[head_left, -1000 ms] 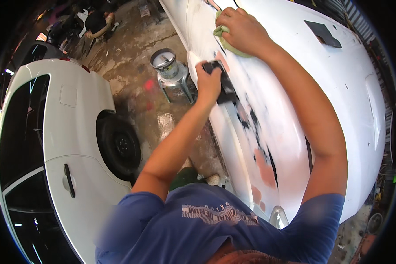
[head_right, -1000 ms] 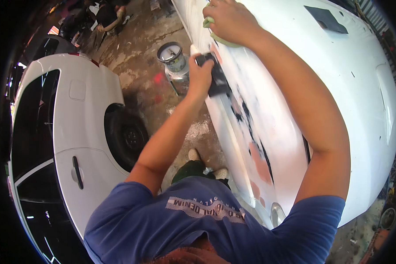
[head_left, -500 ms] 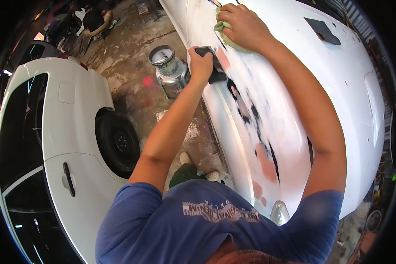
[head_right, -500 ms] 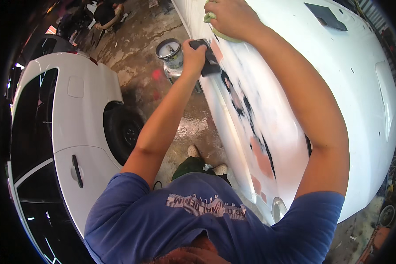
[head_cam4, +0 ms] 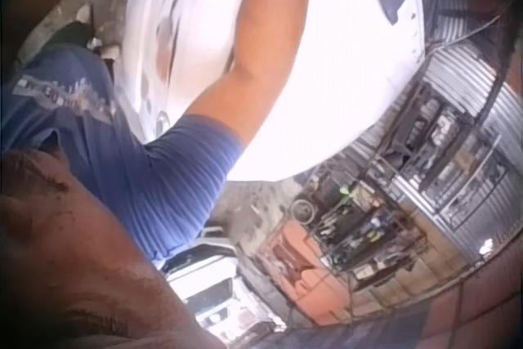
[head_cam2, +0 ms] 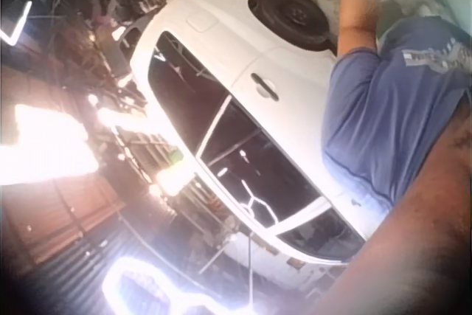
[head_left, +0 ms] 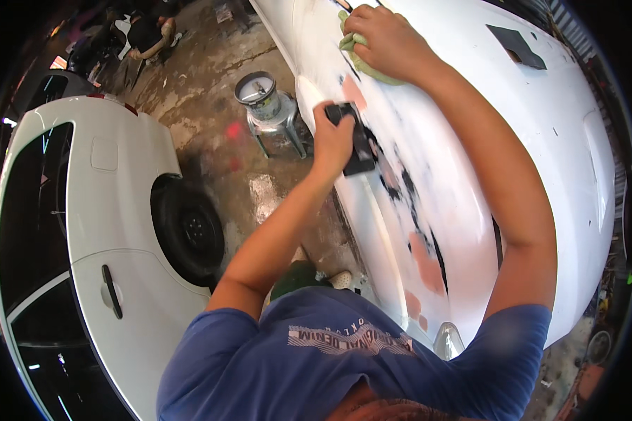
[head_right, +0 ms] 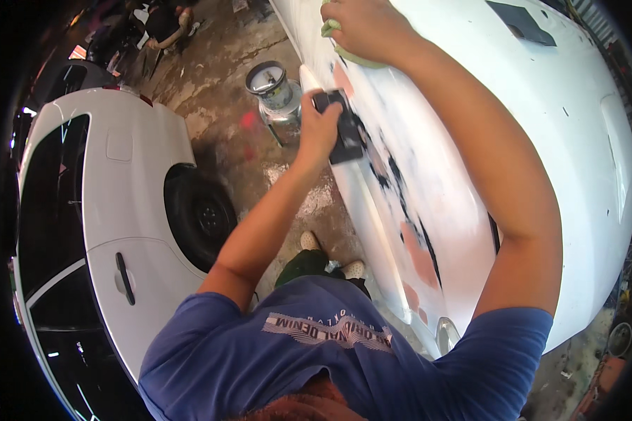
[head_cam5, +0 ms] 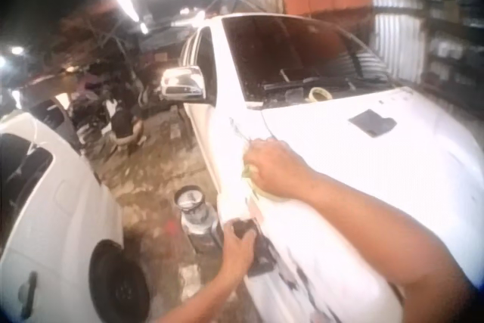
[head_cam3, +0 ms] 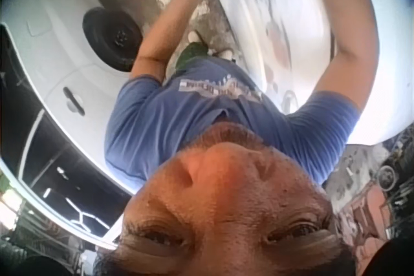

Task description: The person sands the fender and hood of a white vehicle using a sanding block, periodically dipping the block in a bucket of water and wiping the surface with a cloth.

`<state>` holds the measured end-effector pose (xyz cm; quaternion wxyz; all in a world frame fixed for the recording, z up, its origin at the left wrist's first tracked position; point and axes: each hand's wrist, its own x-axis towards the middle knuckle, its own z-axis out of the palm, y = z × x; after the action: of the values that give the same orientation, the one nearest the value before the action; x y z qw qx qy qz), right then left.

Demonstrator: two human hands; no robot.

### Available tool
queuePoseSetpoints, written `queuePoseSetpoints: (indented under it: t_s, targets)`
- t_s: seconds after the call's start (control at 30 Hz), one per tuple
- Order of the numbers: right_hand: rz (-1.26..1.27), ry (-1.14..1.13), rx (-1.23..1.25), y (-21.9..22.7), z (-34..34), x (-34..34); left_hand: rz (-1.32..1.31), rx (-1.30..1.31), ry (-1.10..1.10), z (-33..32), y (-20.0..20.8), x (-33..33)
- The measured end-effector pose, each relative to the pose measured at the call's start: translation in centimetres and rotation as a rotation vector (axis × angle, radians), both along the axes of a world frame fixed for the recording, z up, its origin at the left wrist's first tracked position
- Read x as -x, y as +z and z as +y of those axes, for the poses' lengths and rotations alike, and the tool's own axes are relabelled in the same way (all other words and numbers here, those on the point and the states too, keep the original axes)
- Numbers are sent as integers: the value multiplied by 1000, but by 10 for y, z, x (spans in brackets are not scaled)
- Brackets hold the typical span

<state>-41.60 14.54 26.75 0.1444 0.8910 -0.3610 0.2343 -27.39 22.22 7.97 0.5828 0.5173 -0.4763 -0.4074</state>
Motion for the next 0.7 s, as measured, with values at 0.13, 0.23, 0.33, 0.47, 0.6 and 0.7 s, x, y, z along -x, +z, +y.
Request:
queuePoseSetpoints:
  t_s: [0.13,0.23,0.33,0.47,0.6,0.7]
  targets:
    - [-72,24,-49,7,6,-9,29,-97,51,-44,18,-19]
    - [-65,11,-17,10,6,-2,0,-83,-22,-3,5,0]
    - [-53,13,-30,9,7,1,-61,10,-8,15,5,5]
    - [-67,69,-25,9,4,-6,-34,-91,19,-33,27,-21]
    - [-46,0,-39,9,5,-1,-75,-47,30,16,5,5]
    - [-43,58,-16,12,4,-3,-37,-52,6,12,5,-3]
